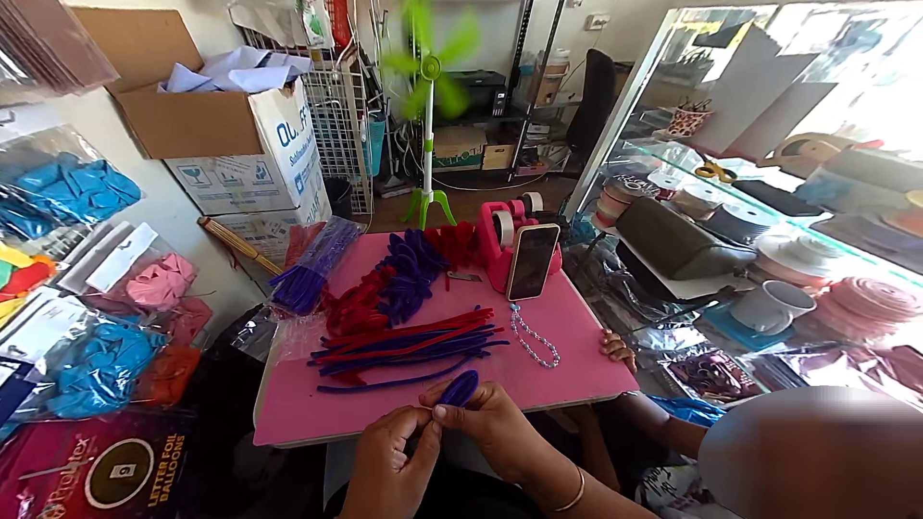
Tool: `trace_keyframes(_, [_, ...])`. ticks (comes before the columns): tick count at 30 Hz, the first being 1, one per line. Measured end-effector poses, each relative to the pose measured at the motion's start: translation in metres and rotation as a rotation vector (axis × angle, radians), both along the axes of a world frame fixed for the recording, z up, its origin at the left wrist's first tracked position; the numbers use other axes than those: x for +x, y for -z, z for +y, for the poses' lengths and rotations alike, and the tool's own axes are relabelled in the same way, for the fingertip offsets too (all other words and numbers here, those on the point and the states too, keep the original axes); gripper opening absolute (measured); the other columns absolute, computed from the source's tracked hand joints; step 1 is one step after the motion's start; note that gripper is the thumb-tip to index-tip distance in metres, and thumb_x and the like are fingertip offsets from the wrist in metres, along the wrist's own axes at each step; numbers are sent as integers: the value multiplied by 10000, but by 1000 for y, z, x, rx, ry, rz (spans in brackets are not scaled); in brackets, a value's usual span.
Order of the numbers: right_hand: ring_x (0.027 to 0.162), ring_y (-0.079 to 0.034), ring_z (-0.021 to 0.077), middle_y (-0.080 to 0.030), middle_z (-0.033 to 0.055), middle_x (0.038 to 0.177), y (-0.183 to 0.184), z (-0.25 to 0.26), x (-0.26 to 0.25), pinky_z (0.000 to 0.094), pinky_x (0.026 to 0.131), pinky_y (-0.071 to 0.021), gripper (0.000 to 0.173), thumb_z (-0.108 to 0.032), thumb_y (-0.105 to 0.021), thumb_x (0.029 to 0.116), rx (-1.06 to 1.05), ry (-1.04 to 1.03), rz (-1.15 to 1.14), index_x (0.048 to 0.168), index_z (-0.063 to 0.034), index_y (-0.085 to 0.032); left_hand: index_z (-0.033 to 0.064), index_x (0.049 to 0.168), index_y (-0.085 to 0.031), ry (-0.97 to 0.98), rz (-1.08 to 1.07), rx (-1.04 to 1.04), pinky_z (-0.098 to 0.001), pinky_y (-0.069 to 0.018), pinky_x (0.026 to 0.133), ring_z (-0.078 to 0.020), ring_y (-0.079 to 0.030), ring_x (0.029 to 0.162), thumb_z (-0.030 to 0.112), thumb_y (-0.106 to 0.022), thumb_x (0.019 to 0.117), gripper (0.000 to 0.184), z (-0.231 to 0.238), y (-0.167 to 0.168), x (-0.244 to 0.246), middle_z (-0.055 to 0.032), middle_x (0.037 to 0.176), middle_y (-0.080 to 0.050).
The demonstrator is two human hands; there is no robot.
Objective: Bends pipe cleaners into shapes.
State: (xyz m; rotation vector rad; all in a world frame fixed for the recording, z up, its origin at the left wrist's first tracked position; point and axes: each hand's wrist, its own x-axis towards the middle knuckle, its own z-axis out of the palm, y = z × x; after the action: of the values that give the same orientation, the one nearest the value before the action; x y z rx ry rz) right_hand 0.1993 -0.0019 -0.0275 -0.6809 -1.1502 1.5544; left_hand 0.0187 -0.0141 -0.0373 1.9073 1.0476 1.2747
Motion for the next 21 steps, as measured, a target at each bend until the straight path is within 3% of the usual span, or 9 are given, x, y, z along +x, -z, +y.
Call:
trace_keyframes(6, [1085, -700, 107, -753, 60, 1134, 16, -4, -10, 280, 961, -577, 123, -40, -713, 930, 288, 240, -129, 1033, -8, -773, 78, 809, -694, -33, -32, -25, -101, -475, 580, 65, -570, 636, 162, -604, 915, 163, -2, 3, 2, 59, 712, -637])
trace_keyframes(15, [1169, -657, 133, -752, 43, 1147, 19, 16, -2, 294, 1039, -515, 118, -131, -692, 963, 679, 511, -413, 983, -58, -782, 78, 827, -715, -30, -37, -154, -126, -501, 573, 48, -597, 606, 176, -599, 923, 179, -4, 0, 6, 60, 690, -656])
trace_keyframes(17, [1190, -652, 146, -738, 74, 1197, 19, 18, 0, 308, 1047, -512, 207, -162, -642, 1001, 646, 469, -436, 1090, -16, -758, 77, 836, -710, -23, -121, -211, -137, -522, 586, 38, -614, 610, 149, -589, 936, 173, -4, -1, 7, 65, 694, -664])
trace_keyframes(19, [1193, -648, 135, -689, 110, 1289, 18, 16, 4, 294, 1007, -536, 370, -201, -546, 1053, 473, 354, -359, 1300, 59, -636, 66, 852, -710, -24, -216, -257, -150, -549, 602, 16, -642, 623, 112, -587, 956, 167, -4, -2, 8, 59, 705, -682])
trace_keyframes(21, [1065, -676, 95, -692, 48, 1215, 16, 10, 4, 265, 894, -574, 368, -189, -561, 1038, 243, 281, -189, 1338, 23, -578, 62, 860, -711, -30, -275, -300, -145, -543, 599, 9, -646, 623, 98, -589, 967, 165, -4, -3, 9, 51, 710, -694])
